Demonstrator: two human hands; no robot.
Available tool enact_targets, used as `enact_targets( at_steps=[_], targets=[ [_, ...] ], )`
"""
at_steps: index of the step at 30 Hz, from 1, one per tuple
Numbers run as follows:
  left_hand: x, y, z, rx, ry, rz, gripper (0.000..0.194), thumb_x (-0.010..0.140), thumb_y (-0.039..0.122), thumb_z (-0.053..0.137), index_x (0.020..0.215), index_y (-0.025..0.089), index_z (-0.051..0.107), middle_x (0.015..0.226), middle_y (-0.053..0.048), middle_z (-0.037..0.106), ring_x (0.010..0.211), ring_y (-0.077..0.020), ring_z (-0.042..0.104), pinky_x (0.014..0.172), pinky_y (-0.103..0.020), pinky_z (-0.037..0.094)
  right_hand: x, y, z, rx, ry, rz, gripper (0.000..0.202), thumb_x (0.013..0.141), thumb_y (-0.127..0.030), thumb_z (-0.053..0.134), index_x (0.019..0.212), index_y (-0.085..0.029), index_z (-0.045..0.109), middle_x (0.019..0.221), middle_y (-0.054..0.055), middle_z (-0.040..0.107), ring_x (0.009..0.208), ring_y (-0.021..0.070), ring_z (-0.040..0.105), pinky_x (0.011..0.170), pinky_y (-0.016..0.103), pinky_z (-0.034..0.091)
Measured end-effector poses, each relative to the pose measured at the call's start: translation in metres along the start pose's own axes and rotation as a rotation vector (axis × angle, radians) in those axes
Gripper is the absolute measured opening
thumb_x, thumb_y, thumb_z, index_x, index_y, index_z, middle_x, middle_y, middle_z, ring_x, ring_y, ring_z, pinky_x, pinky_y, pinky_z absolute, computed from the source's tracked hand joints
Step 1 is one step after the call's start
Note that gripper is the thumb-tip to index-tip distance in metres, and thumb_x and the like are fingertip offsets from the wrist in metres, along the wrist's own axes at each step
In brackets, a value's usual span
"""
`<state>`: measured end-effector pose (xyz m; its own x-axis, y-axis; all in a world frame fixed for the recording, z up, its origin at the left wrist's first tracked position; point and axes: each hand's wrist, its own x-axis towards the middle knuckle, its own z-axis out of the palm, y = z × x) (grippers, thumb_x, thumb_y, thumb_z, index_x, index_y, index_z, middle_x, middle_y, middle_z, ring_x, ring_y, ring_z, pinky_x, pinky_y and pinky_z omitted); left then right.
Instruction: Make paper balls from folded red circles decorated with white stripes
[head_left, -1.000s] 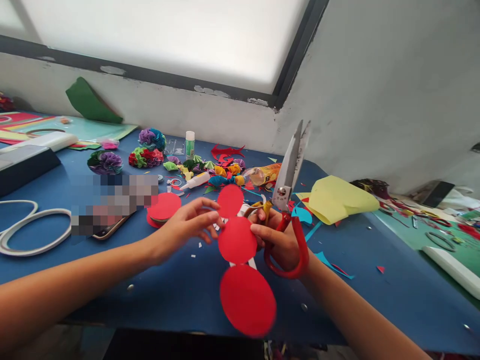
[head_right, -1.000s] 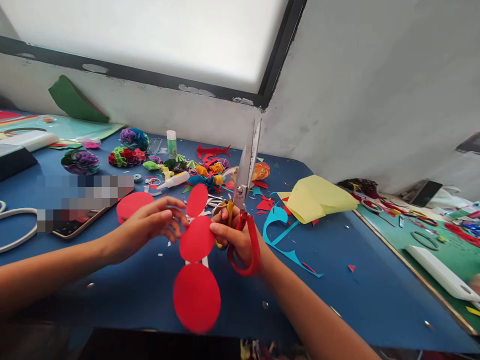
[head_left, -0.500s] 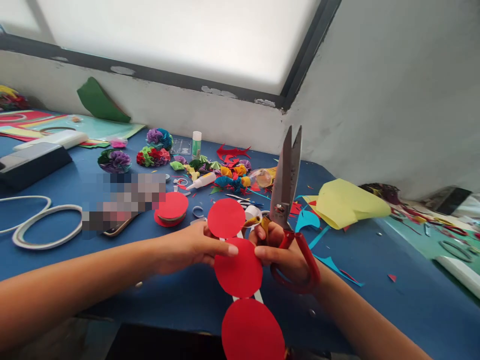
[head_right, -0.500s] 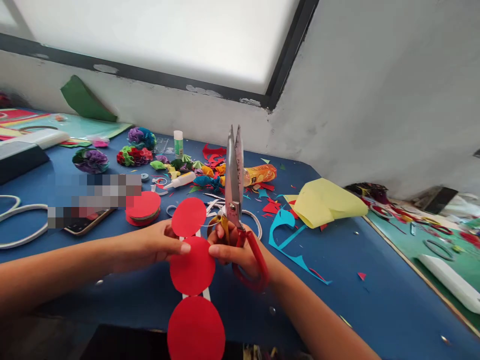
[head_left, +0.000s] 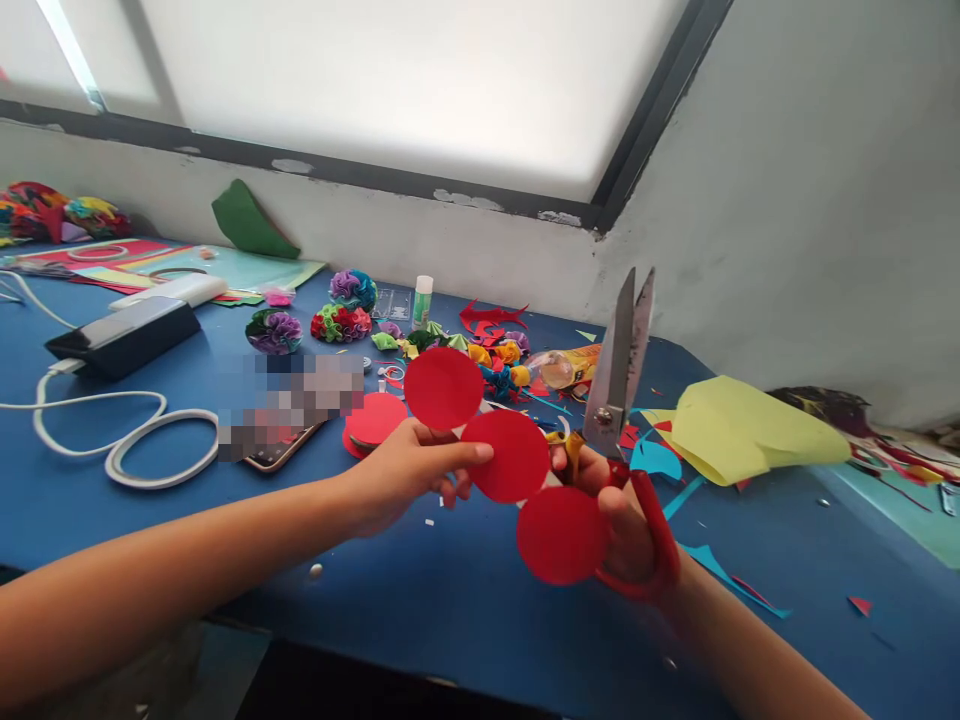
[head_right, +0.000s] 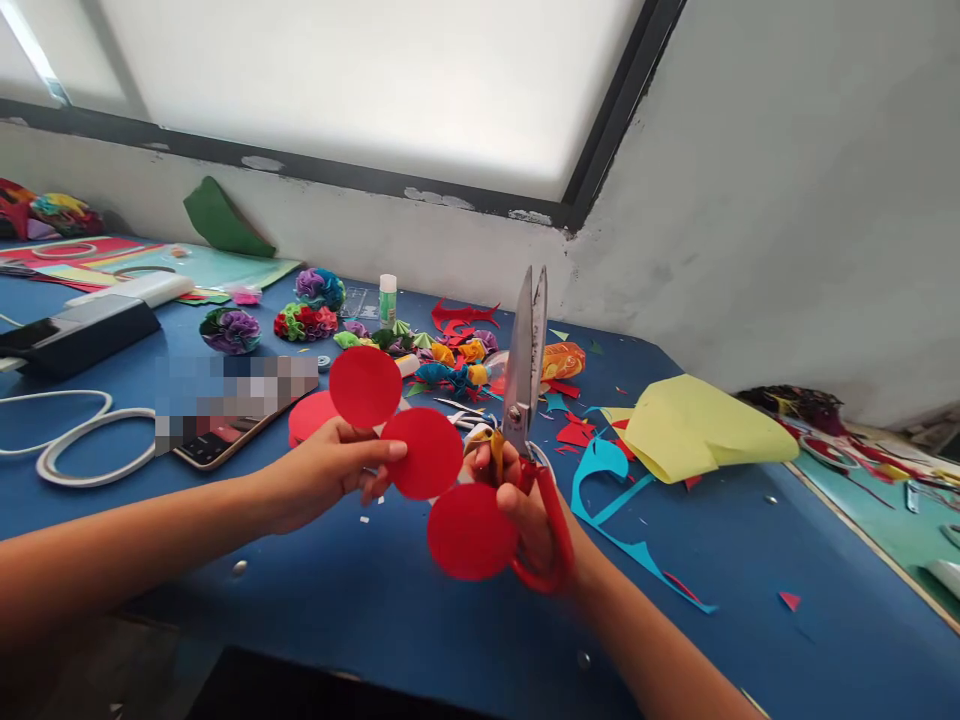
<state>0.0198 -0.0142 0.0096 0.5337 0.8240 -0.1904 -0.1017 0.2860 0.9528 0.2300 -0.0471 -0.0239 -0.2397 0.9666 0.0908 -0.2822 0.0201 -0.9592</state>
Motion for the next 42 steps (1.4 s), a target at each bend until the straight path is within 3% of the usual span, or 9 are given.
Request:
enact_targets(
  at_steps=[3, 9, 14, 17, 19, 22, 28, 37, 42],
  targets=[
    [0.002, 0.000, -0.002, -0.040, 0.075, 0.076, 0.022, 0.074, 0.035, 0.067, 0.071, 0.014, 0.063, 0.060, 0.001, 0.058, 0.059, -0.0097, 0.055, 0.052, -0.020, 0.042, 0.003, 0.001, -0.002, -0.030, 0.090, -0.024, 0.053, 0.053, -0.066, 0.071, 0.083, -0.025, 0.056, 0.079, 0.004, 0.061, 0.064, 0.0196, 0.057, 0.055, 0.033, 0.048],
    [0.000, 0.002, 0.001, -0.100, 0.063, 0.175, 0.023, 0.077, 0.036, 0.063, 0.087, 0.016, 0.065, 0.087, -0.006, 0.066, 0.081, -0.0185, 0.060, 0.056, -0.024, 0.046, 0.007, -0.010, -0.006, -0.106, 0.285, 0.021, 0.030, 0.060, -0.033, 0.077, 0.082, -0.022, 0.059, 0.074, 0.002, 0.064, 0.063, 0.0197, 0.061, 0.056, 0.032, 0.051],
    [-0.001, 0.024, -0.011, -0.396, -0.036, 0.219, 0.062, 0.082, 0.062, 0.038, 0.110, 0.013, 0.062, 0.111, -0.011, 0.065, 0.109, -0.0262, 0.055, 0.079, -0.031, 0.049, 0.006, -0.020, -0.010, -0.095, 0.268, 0.072, 0.030, 0.056, -0.032, 0.076, 0.080, -0.021, 0.061, 0.074, 0.002, 0.066, 0.065, 0.0197, 0.062, 0.055, 0.031, 0.051],
    [0.003, 0.041, -0.027, -0.222, -0.232, -0.026, 0.072, 0.077, 0.070, 0.038, 0.110, 0.013, 0.064, 0.124, -0.012, 0.059, 0.102, -0.0270, 0.059, 0.067, -0.027, 0.051, 0.004, -0.022, -0.017, -0.133, 0.170, 0.120, 0.028, 0.059, -0.030, 0.075, 0.082, -0.021, 0.061, 0.073, 0.001, 0.066, 0.063, 0.0177, 0.061, 0.056, 0.029, 0.049],
    [0.006, 0.047, -0.034, -0.011, -0.216, -0.089, 0.055, 0.078, 0.060, 0.049, 0.111, 0.019, 0.064, 0.126, -0.009, 0.058, 0.092, -0.0229, 0.063, 0.063, -0.024, 0.049, 0.002, -0.023, -0.021, -0.182, 0.106, 0.151, 0.024, 0.061, -0.028, 0.075, 0.080, -0.022, 0.061, 0.068, -0.001, 0.064, 0.058, 0.0146, 0.058, 0.053, 0.027, 0.047],
    [0.007, 0.044, -0.035, 0.350, -0.196, -0.131, 0.042, 0.074, 0.042, 0.065, 0.114, 0.026, 0.063, 0.104, -0.006, 0.069, 0.081, -0.0180, 0.064, 0.063, -0.021, 0.047, -0.003, -0.022, -0.020, -0.236, 0.032, 0.198, 0.022, 0.064, -0.029, 0.075, 0.078, -0.022, 0.060, 0.065, -0.002, 0.061, 0.059, 0.0152, 0.056, 0.054, 0.028, 0.046],
    [-0.002, 0.032, -0.022, 0.646, -0.480, -0.235, 0.025, 0.074, 0.040, 0.065, 0.089, 0.021, 0.071, 0.078, -0.004, 0.070, 0.063, -0.0171, 0.063, 0.054, -0.022, 0.044, -0.009, -0.014, -0.002, -0.201, -0.053, 0.227, 0.028, 0.066, -0.036, 0.075, 0.084, -0.023, 0.058, 0.072, -0.001, 0.058, 0.063, 0.0163, 0.056, 0.060, 0.030, 0.045],
    [0.001, 0.038, -0.029, 0.467, -0.007, 0.061, 0.030, 0.074, 0.047, 0.064, 0.078, 0.018, 0.070, 0.069, -0.006, 0.069, 0.053, -0.0145, 0.060, 0.041, -0.019, 0.036, 0.002, -0.015, -0.005, -0.170, -0.040, -0.012, 0.064, 0.068, -0.082, 0.034, 0.080, -0.021, 0.049, 0.066, -0.001, 0.043, 0.047, 0.0098, 0.030, 0.043, 0.025, 0.032],
    [-0.001, 0.036, -0.023, 0.228, 0.250, 0.316, 0.024, 0.072, 0.043, 0.068, 0.083, 0.022, 0.070, 0.074, -0.001, 0.070, 0.061, -0.0149, 0.063, 0.049, -0.020, 0.046, 0.000, -0.017, -0.017, -0.583, 0.058, 0.015, 0.066, 0.057, -0.080, 0.054, 0.085, -0.021, 0.052, 0.072, 0.000, 0.047, 0.058, 0.0133, 0.040, 0.051, 0.026, 0.035]
  ],
)
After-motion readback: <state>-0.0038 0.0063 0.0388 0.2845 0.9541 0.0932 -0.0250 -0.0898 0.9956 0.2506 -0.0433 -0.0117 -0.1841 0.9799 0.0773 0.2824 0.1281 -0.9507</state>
